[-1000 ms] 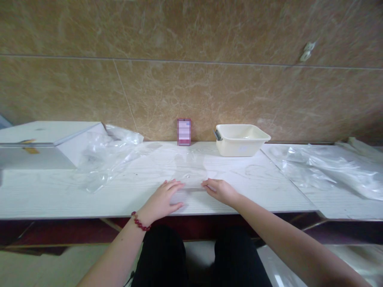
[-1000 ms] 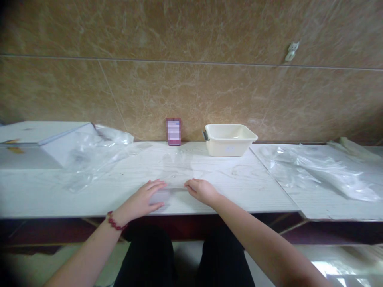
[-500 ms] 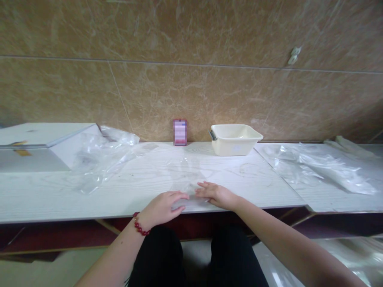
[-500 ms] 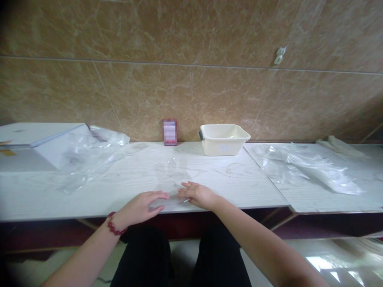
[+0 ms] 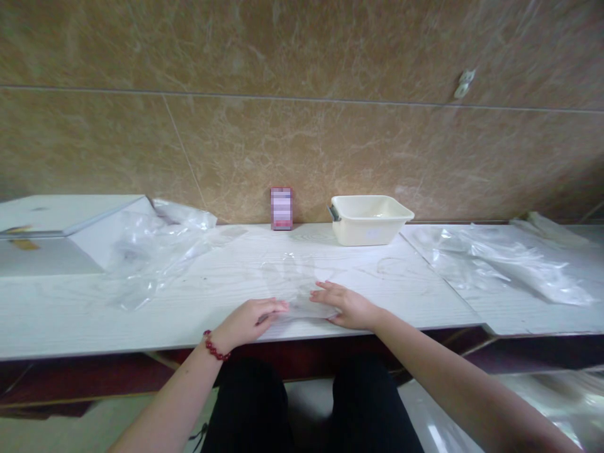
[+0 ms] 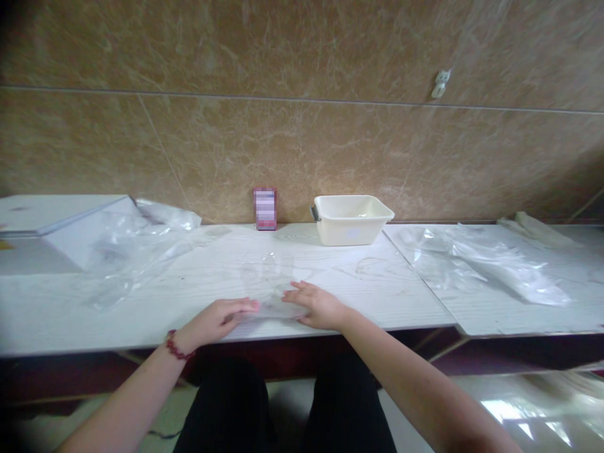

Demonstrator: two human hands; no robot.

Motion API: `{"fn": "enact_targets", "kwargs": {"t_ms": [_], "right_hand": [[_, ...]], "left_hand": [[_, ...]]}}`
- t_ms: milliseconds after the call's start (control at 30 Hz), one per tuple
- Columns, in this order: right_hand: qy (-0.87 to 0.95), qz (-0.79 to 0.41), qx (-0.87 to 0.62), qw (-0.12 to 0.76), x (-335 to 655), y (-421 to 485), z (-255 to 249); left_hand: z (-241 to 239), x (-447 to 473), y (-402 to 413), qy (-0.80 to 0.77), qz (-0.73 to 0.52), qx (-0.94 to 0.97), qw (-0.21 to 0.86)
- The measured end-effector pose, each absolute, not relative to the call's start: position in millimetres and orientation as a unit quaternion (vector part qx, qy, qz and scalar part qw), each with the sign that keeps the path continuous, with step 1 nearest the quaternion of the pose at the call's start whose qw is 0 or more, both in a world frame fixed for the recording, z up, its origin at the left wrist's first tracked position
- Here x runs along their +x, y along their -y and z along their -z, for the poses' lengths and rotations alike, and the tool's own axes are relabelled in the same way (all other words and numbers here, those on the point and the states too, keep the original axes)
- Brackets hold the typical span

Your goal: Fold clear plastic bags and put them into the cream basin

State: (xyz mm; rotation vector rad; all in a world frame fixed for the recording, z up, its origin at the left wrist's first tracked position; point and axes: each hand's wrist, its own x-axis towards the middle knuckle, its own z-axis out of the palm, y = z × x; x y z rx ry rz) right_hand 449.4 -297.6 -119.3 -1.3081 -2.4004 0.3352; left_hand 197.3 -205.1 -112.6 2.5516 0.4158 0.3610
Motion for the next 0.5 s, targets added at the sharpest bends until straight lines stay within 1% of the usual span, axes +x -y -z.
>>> {"fn": "enact_targets", "kwargs": {"t_ms": [233,333,400,500], "right_hand": [[0.847,-0.13,-0.468,0.215,450,290,115],[0.848,-0.137,-0.465,0.215,449,287,113],[0.851,-0.142,-0.46,0.21,449,284,112],[0.86,-0.137,-0.446,0.206,449,282,113]], "left_hand": [[107,201,203,-0.208,-0.15,0.925,0.279],[112,202,202,-0.228,-0.157,0.923,0.266],[115,202,202,-0.221,-0.149,0.929,0.258],[116,200,201,-0.19,-0.132,0.933,0.276]]}}
